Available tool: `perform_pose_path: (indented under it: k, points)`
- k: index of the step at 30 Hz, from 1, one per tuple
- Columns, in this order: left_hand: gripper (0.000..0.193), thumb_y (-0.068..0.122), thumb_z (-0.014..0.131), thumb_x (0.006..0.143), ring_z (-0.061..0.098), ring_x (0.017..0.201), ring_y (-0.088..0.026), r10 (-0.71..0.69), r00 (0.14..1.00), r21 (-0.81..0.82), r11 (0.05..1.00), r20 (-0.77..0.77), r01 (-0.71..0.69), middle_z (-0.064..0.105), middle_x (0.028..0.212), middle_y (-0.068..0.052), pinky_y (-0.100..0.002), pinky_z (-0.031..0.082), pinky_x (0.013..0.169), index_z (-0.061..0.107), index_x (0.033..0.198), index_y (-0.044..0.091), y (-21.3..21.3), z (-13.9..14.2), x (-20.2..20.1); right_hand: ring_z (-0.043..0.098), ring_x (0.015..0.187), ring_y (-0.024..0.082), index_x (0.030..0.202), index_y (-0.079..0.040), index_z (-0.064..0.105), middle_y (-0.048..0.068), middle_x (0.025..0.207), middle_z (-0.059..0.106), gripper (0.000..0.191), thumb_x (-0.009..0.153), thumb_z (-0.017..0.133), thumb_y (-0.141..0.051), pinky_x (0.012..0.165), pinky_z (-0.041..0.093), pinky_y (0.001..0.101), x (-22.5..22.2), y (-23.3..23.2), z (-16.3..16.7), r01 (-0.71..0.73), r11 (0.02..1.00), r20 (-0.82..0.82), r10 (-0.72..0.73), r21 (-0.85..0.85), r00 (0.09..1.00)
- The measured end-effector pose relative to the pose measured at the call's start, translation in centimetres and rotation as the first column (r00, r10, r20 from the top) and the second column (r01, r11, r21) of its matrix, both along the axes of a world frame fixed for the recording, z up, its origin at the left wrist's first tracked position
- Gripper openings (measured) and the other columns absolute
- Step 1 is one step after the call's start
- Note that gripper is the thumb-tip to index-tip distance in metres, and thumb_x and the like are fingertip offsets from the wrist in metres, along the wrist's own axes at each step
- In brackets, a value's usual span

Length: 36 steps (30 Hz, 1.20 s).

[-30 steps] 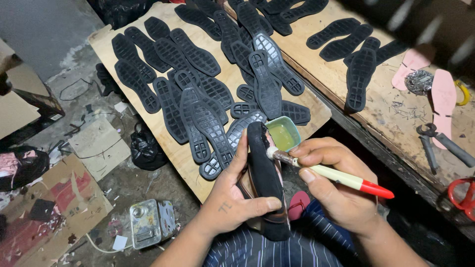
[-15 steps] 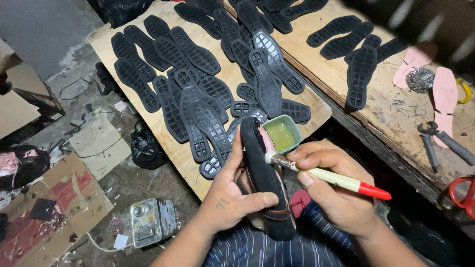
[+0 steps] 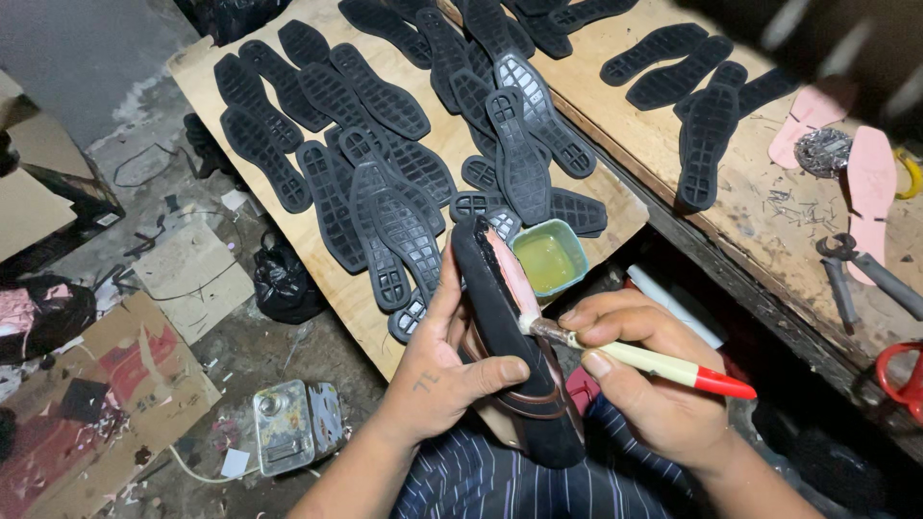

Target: The person holds a shoe in one hand and uses a brush to apply glue from a small container onto the edge of the shoe's sole, rotating the shoe to coat different sections of the sole edge. The person dips the brush back into the glue container and continues brushing along the sole perimeter.

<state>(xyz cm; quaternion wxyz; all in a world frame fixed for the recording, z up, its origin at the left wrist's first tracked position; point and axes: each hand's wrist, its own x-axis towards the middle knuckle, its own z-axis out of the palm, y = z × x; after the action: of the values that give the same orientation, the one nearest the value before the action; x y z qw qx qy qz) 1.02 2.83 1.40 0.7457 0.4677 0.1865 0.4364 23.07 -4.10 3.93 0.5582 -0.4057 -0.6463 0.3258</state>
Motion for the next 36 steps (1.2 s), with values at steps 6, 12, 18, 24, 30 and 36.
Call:
perform_pose_path:
  k: [6,12,18,24,30,36]
  points:
    - [0.126,0.013,0.087,0.08,0.04,0.147,-0.026,0.044,0.999,0.009,0.999,-0.027,-0.043,0.029,0.166,-0.015,-0.039,0.036,0.12,-0.003,0.169,0.012,0.2,-0.7,0.0,0.069,0.109,0.023,0.109,0.002,0.063,0.017,0.119,0.069,0.015,0.094,0.063,0.003,0.098,0.057,0.0354,0.4,-0.2,-0.9,-0.022,0.999,0.007,0.022,-0.04,1.0]
    - [0.111,0.026,0.085,0.085,0.047,0.142,-0.028,0.126,0.989,-0.066,0.99,0.077,-0.121,0.043,0.156,-0.017,-0.041,0.038,0.12,0.014,0.168,0.004,0.8,-2.9,-0.4,0.067,0.108,0.024,0.108,0.003,0.062,0.02,0.117,0.068,0.012,0.096,0.063,0.004,0.095,0.056,0.0363,1.5,0.6,-2.4,-0.075,0.976,-0.093,0.057,-0.205,0.994]
    - [0.086,0.058,0.064,0.089,0.06,0.124,-0.036,0.287,0.936,-0.654,0.751,0.202,-0.089,0.057,0.138,-0.022,-0.054,0.049,0.105,0.043,0.148,0.0,0.2,-5.6,-1.8,0.069,0.11,0.026,0.106,-0.002,0.074,0.012,0.117,0.069,0.013,0.096,0.068,-0.01,0.097,0.054,0.0345,4.9,6.8,-5.1,0.267,0.96,0.365,-0.218,-0.087,0.905]
    - [0.083,0.052,0.064,0.091,0.059,0.127,-0.035,0.058,0.879,-0.522,0.822,0.474,0.227,0.058,0.145,-0.021,-0.051,0.047,0.107,0.041,0.151,0.0,-2.6,-8.1,-4.0,0.05,0.123,0.039,0.093,-0.011,0.08,0.017,0.133,0.06,0.02,0.081,0.083,-0.026,0.103,0.042,0.0471,4.4,12.1,-9.3,0.31,0.939,0.701,-0.32,0.147,0.638]
    - [0.078,0.052,0.07,0.091,0.063,0.121,-0.031,0.205,0.912,-0.722,0.68,0.355,0.128,0.061,0.134,-0.019,-0.049,0.05,0.108,0.046,0.145,0.001,-3.2,-10.2,-5.4,0.051,0.125,0.037,0.09,-0.013,0.081,0.012,0.132,0.062,0.014,0.08,0.082,-0.023,0.103,0.04,0.0514,4.1,12.3,-8.8,0.335,0.917,0.673,-0.388,0.215,0.63]
    - [0.084,0.052,0.075,0.086,0.062,0.12,-0.027,0.234,0.894,-0.637,0.767,0.382,0.072,0.062,0.133,-0.015,-0.045,0.053,0.103,0.043,0.147,0.005,-2.4,-8.2,-4.9,0.071,0.101,0.027,0.108,-0.005,0.073,0.014,0.111,0.07,0.018,0.096,0.072,-0.018,0.086,0.055,0.0386,5.4,8.1,-8.8,0.385,0.92,0.471,-0.372,0.073,0.8]
